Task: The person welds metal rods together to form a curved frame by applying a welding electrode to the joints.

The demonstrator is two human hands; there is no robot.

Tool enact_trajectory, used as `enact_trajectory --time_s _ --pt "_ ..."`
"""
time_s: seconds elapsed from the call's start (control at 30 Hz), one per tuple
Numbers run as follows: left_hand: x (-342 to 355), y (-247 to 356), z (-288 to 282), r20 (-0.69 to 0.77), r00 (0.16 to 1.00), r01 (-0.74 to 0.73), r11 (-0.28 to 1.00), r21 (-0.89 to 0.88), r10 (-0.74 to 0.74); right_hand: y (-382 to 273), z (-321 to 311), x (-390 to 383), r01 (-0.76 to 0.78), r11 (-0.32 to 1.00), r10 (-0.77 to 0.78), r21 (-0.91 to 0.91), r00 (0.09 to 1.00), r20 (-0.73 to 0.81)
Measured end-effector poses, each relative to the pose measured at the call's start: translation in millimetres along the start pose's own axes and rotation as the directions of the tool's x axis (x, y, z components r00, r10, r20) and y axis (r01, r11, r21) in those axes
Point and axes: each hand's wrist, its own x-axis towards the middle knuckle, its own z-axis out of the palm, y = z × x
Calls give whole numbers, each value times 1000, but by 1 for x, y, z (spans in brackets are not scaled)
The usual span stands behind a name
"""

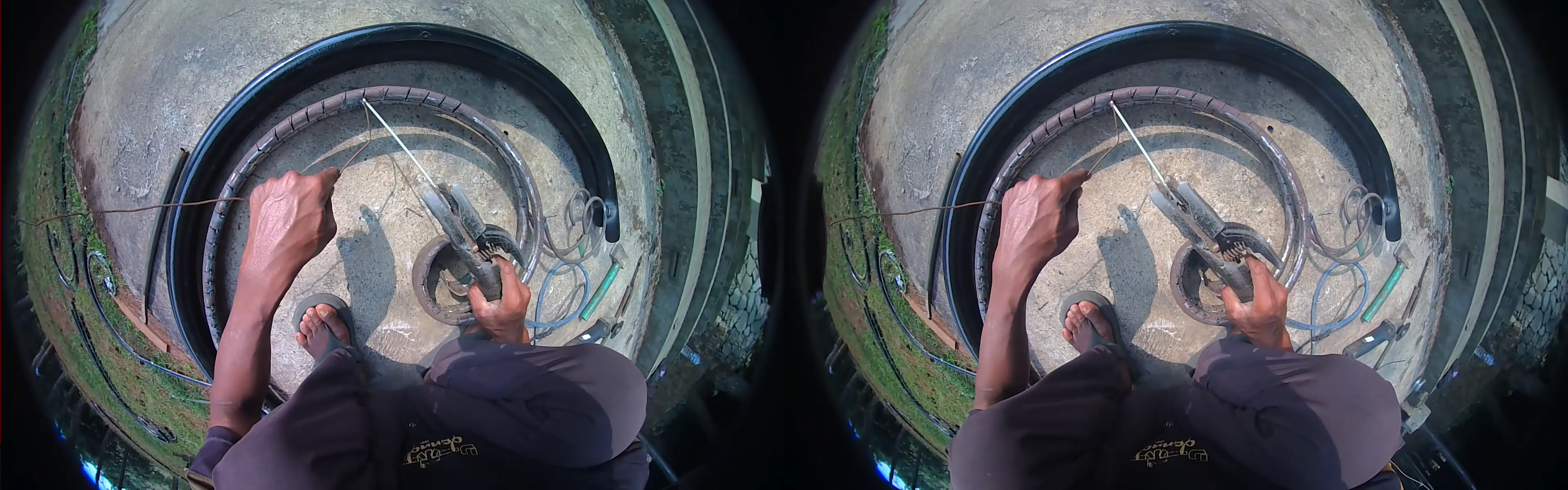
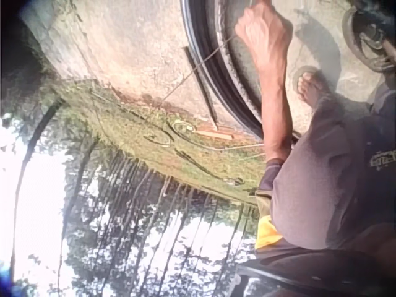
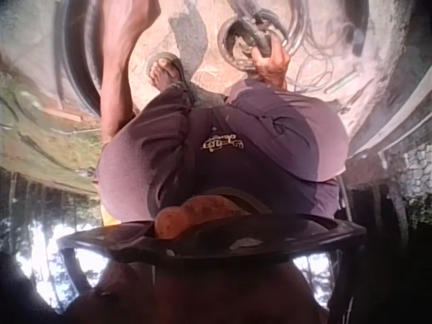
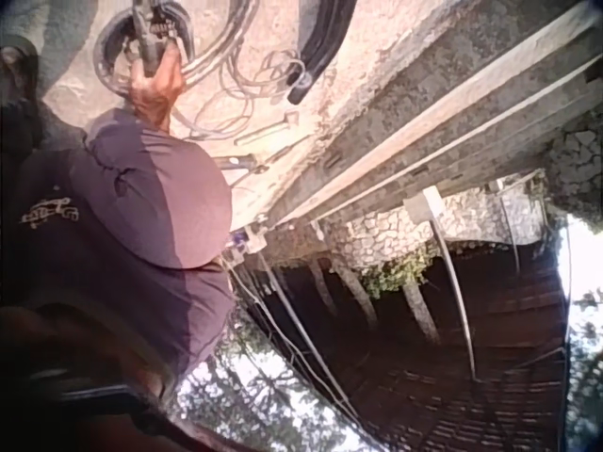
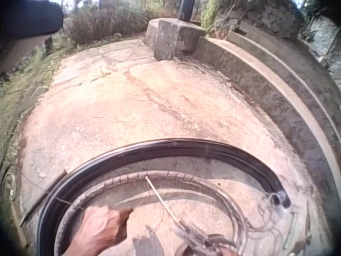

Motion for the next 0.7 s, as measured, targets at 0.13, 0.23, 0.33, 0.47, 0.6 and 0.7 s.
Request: enact_trajectory --time_s 0.13,0.23,0.33,0.47,0.6,0.7 --pt "-12 -3 -17 1 999 39 998 42 -39 -6 3 4 91 996 -91 -19 996 11" --pt "-6 -6 2 -12 1000 -15 1000 9 16 9 4 -3 273 948 -267 -165 962 62" --pt "-5 -5 0 13 1000 -4 1000 24 4 8 2 0 367 896 -353 -252 930 101" --pt "-2 -2 -4 -2 999 -39 999 -3 39 7 -6 0 296 927 -280 -232 955 101" --pt "-6 -5 -4 9 1000 -9 1000 19 9 -15 -3 8 -79 994 69 78 989 128" --pt "-6 -6 -1 17 1000 -2 1000 20 1 -28 -19 21 -671 472 469 572 741 481"
